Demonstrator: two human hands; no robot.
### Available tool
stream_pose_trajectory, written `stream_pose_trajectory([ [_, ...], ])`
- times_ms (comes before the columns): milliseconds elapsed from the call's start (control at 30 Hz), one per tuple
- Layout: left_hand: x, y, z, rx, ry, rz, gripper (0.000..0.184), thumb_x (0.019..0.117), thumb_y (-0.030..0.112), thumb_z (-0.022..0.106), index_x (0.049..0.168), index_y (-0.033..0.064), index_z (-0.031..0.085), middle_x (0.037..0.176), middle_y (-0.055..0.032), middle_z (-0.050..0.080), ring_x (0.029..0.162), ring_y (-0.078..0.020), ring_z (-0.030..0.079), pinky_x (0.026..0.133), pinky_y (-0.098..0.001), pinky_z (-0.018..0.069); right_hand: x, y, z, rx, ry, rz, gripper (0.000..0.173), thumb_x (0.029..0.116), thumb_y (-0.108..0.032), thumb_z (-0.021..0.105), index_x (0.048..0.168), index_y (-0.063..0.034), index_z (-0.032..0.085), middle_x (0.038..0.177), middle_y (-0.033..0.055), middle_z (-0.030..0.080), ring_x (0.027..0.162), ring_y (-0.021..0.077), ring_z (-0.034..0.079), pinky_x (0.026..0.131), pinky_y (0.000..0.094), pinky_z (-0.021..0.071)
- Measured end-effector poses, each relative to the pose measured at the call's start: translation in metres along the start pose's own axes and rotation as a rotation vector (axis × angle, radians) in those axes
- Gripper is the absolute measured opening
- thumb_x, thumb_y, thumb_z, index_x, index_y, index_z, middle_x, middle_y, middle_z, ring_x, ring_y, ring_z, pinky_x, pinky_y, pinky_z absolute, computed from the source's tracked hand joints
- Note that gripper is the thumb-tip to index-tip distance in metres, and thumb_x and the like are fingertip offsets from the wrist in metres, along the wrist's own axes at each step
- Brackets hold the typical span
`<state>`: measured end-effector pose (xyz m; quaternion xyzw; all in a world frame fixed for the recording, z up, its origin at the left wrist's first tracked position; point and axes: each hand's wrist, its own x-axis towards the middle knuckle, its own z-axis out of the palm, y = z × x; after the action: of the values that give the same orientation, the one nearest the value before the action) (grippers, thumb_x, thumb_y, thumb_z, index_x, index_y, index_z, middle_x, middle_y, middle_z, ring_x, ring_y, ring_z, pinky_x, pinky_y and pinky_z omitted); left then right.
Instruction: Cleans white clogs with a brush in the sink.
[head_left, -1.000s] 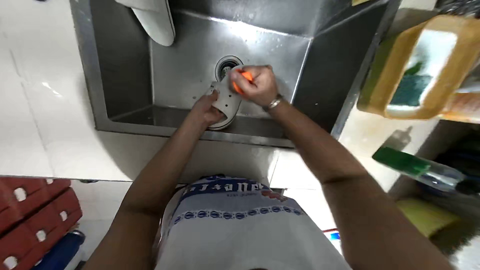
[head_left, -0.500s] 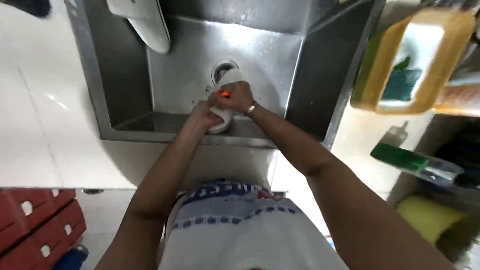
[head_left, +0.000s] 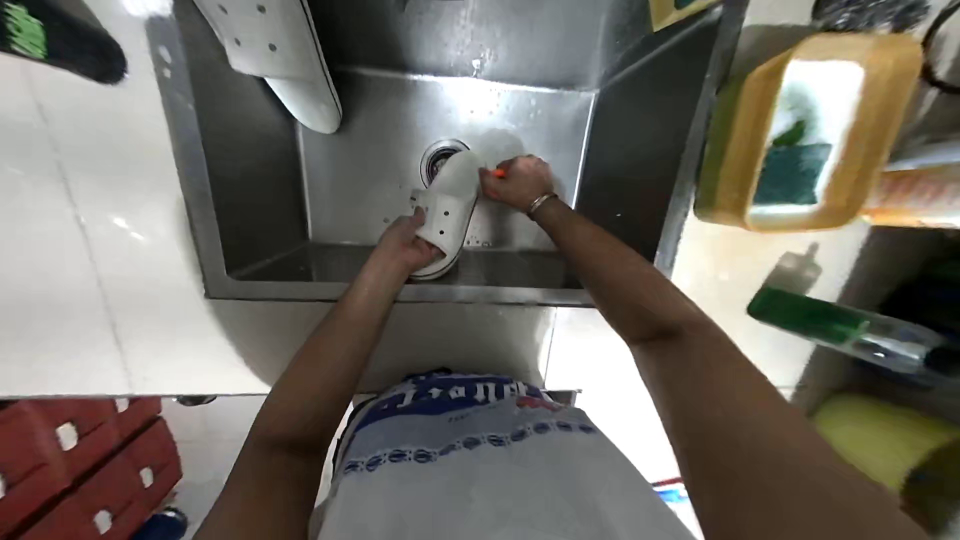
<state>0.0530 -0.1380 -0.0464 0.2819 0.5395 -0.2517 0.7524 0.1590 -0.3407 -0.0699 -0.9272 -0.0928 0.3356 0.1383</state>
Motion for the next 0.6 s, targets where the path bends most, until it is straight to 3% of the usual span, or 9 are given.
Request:
stream_pose_trajectory([
  [67, -0.004, 0.000, -0.001, 0.032, -0.014, 0.005, 0.032, 0.1113, 0.029, 0.041, 0.137, 0.0102, 0.046, 0.114, -0.0110, 0.062, 0.096, -0.0204, 0.066, 0.080, -0.0385, 0.0594, -0.020, -0.067, -0.025, 0.174, 0.139, -0.143, 0.052, 0.1012, -0.049, 0.054, 0.094, -0.0012, 0.074, 0.095, 0.0207, 0.073, 0.098, 0.0385, 0.071, 0.086, 0.0608, 0.0523],
  [133, -0.013, -0.003, 0.000, -0.013, -0.001, 0.000, 0.021, 0.1084, 0.026, 0.042, 0.119, 0.0119, 0.053, 0.095, -0.0073, 0.064, 0.080, -0.0170, 0.066, 0.069, -0.0349, 0.0580, -0.041, -0.110, -0.015, 0.248, 0.123, -0.290, 0.046, 0.0983, -0.048, 0.059, 0.090, -0.0058, 0.075, 0.088, 0.0135, 0.073, 0.087, 0.0313, 0.072, 0.078, 0.0560, 0.0548],
  [167, -0.013, -0.001, 0.002, -0.042, -0.005, 0.001, 0.021, 0.1080, 0.029, 0.042, 0.110, 0.0136, 0.056, 0.087, -0.0056, 0.065, 0.074, -0.0156, 0.066, 0.064, -0.0335, 0.0578, -0.042, -0.112, -0.004, 0.203, 0.087, -0.338, 0.048, 0.0988, -0.051, 0.057, 0.091, -0.0073, 0.074, 0.088, 0.0127, 0.073, 0.088, 0.0315, 0.072, 0.078, 0.0566, 0.0544],
  [233, -0.009, 0.000, 0.002, -0.053, 0.009, -0.023, 0.028, 0.1095, 0.033, 0.040, 0.123, 0.0118, 0.053, 0.101, -0.0101, 0.065, 0.086, -0.0204, 0.067, 0.071, -0.0385, 0.0591, -0.030, -0.070, 0.023, 0.146, 0.101, -0.285, 0.050, 0.0991, -0.049, 0.057, 0.086, -0.0033, 0.074, 0.084, 0.0178, 0.073, 0.085, 0.0368, 0.073, 0.075, 0.0606, 0.0548],
  [300, -0.004, 0.002, 0.004, -0.046, 0.006, -0.026, 0.038, 0.1111, 0.034, 0.039, 0.140, 0.0096, 0.045, 0.118, -0.0149, 0.063, 0.101, -0.0252, 0.067, 0.082, -0.0429, 0.0593, -0.010, -0.022, 0.016, 0.042, -0.023, -0.017, 0.060, 0.1025, -0.055, 0.047, 0.096, -0.0014, 0.073, 0.099, 0.0229, 0.073, 0.100, 0.0424, 0.070, 0.082, 0.0660, 0.0521],
  [367, -0.005, 0.001, 0.002, -0.036, -0.007, -0.033, 0.039, 0.1114, 0.035, 0.038, 0.141, 0.0094, 0.044, 0.119, -0.0143, 0.062, 0.101, -0.0237, 0.067, 0.084, -0.0410, 0.0590, -0.021, -0.027, 0.006, 0.095, 0.020, 0.084, 0.063, 0.1045, -0.055, 0.043, 0.102, 0.0001, 0.073, 0.106, 0.0244, 0.072, 0.107, 0.0430, 0.069, 0.088, 0.0648, 0.0516],
  [500, -0.019, -0.002, -0.007, -0.074, -0.103, 0.036, 0.026, 0.1107, 0.028, 0.033, 0.110, 0.0129, 0.054, 0.087, -0.0040, 0.063, 0.077, -0.0135, 0.064, 0.069, -0.0315, 0.0566, -0.069, -0.129, 0.000, 0.428, 0.199, -0.174, 0.042, 0.1061, -0.038, 0.053, 0.107, -0.0011, 0.072, 0.091, 0.0166, 0.073, 0.087, 0.0320, 0.072, 0.080, 0.0524, 0.0566],
  [567, -0.032, 0.000, -0.016, -0.029, -0.248, 0.093, 0.030, 0.1121, 0.020, 0.025, 0.103, 0.0147, 0.053, 0.083, 0.0010, 0.060, 0.073, -0.0066, 0.061, 0.066, -0.0237, 0.0547, -0.080, -0.120, 0.021, 0.307, 0.085, -0.377, 0.047, 0.1053, -0.041, 0.053, 0.103, 0.0018, 0.072, 0.088, 0.0198, 0.073, 0.086, 0.0376, 0.073, 0.077, 0.0577, 0.0564],
  [600, -0.027, 0.002, -0.012, -0.034, -0.178, 0.060, 0.026, 0.1092, 0.020, 0.033, 0.103, 0.0119, 0.057, 0.080, -0.0032, 0.064, 0.068, -0.0103, 0.064, 0.060, -0.0266, 0.0565, -0.077, -0.094, 0.027, 0.227, -0.014, -0.446, 0.051, 0.1049, -0.045, 0.053, 0.101, 0.0014, 0.073, 0.087, 0.0205, 0.073, 0.086, 0.0392, 0.073, 0.077, 0.0601, 0.0558],
])
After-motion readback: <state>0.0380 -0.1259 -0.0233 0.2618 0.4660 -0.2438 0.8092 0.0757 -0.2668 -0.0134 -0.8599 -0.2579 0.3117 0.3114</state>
